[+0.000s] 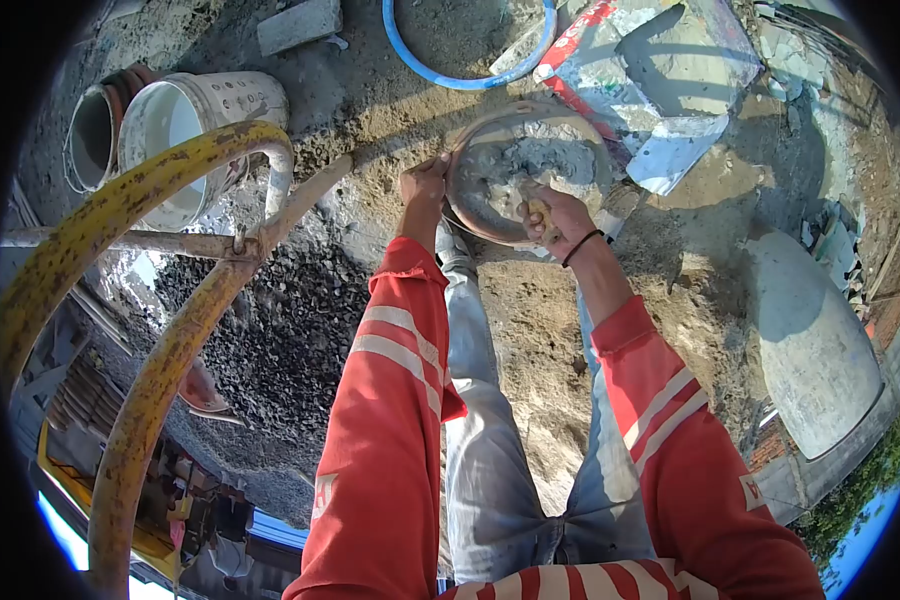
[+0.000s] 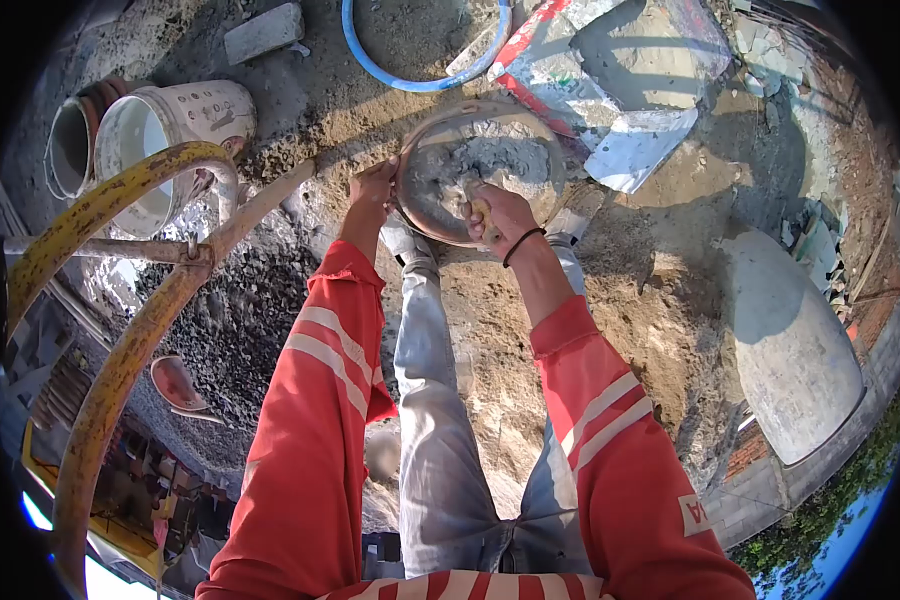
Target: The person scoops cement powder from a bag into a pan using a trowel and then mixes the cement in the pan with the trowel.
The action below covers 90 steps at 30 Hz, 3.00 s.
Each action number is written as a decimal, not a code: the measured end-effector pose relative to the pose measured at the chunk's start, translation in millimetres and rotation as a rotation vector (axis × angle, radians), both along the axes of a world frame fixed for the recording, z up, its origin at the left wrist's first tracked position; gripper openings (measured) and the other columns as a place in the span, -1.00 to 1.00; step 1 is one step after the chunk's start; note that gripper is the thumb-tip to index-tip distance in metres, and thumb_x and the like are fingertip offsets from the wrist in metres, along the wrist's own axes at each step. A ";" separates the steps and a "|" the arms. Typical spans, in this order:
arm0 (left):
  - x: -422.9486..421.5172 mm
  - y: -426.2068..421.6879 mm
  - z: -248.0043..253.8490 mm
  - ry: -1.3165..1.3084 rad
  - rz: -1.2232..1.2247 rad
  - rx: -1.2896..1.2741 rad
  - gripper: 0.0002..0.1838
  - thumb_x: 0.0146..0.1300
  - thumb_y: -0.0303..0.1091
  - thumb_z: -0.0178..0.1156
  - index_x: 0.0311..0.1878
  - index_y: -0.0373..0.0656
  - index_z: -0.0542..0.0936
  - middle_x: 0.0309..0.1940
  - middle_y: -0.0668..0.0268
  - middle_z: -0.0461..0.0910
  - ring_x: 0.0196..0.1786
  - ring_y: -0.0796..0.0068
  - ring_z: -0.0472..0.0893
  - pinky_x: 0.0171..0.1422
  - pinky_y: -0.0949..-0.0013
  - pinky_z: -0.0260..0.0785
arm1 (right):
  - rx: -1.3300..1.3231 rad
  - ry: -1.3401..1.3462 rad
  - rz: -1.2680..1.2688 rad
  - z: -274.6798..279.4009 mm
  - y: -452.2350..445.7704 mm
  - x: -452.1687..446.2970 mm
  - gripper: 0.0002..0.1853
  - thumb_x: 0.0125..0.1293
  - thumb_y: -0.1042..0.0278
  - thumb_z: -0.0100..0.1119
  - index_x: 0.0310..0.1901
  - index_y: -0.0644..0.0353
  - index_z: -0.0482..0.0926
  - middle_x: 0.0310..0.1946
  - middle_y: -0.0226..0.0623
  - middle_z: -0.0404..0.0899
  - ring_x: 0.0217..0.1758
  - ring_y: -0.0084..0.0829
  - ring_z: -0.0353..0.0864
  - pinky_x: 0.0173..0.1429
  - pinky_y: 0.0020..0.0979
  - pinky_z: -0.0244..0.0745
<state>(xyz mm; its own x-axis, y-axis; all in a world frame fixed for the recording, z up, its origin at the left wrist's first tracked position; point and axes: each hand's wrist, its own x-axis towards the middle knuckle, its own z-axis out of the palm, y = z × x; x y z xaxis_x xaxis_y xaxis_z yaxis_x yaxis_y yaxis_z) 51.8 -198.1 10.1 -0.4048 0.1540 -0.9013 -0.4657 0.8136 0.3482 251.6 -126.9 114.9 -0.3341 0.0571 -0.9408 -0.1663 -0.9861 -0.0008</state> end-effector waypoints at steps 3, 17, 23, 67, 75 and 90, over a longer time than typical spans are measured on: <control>-1.5 -2.8 -2.3 0.015 0.025 -0.010 -0.75 0.23 -0.09 0.37 -0.19 -0.04 0.74 -0.62 0.45 0.51 -0.63 0.62 0.38 -0.59 0.43 0.17 | -0.366 0.239 -0.519 3.8 -1.9 14.4 -0.82 0.41 0.34 0.07 -0.13 0.25 0.34 -0.38 -0.29 0.42 -0.54 -0.56 0.37 -0.52 -0.54 0.38; -4.4 -4.4 -4.0 -0.103 0.082 -0.002 -0.72 0.18 -0.11 0.41 -0.15 -0.07 0.76 -0.65 0.41 0.52 -0.70 0.56 0.34 -0.64 0.39 0.17 | -0.640 0.398 -1.145 94.7 10.4 79.7 -0.80 0.37 0.45 0.05 -0.13 0.38 0.28 -0.31 -0.27 0.32 -0.51 -0.56 0.45 -0.58 -0.54 0.43; -5.1 -2.6 6.9 -0.131 0.092 0.005 -0.74 0.21 -0.12 0.38 -0.16 -0.07 0.75 -0.67 0.45 0.49 -0.70 0.59 0.32 -0.64 0.41 0.14 | -0.510 0.281 -0.979 -14.3 43.8 62.7 -0.89 0.34 0.48 -0.03 -0.23 0.34 0.29 -0.43 -0.29 0.33 -0.56 -0.52 0.40 -0.57 -0.52 0.43; -4.4 0.0 20.9 -0.146 0.019 -0.023 -0.74 0.26 0.01 0.31 -0.15 0.09 0.71 -0.47 0.55 0.56 -0.45 0.60 0.42 -0.22 0.26 0.23 | 1.510 -0.685 1.843 143.6 15.7 21.6 -0.64 0.21 0.42 0.09 0.04 0.33 0.55 -0.35 -0.06 0.61 -0.34 -0.14 0.70 -0.27 -0.20 0.63; -5.8 -6.3 13.3 -0.137 -0.006 -0.015 -0.72 0.25 0.00 0.33 -0.12 0.05 0.72 -0.47 0.52 0.55 -0.47 0.58 0.41 -0.30 0.30 0.24 | 1.273 -0.691 1.871 -29.6 -19.1 -39.7 -0.74 0.32 0.39 0.02 -0.14 0.39 0.63 -0.20 -0.09 0.65 -0.12 -0.13 0.70 -0.12 -0.24 0.67; -4.7 -4.6 10.6 -0.158 0.032 0.008 -0.73 0.24 0.00 0.34 -0.15 0.05 0.73 -0.52 0.50 0.54 -0.49 0.58 0.43 -0.41 0.32 0.24 | 1.078 -0.631 1.994 7.3 -46.3 15.6 -0.59 0.26 0.39 0.07 0.09 0.46 0.47 -0.38 0.08 0.64 -0.25 -0.06 0.72 -0.33 -0.20 0.66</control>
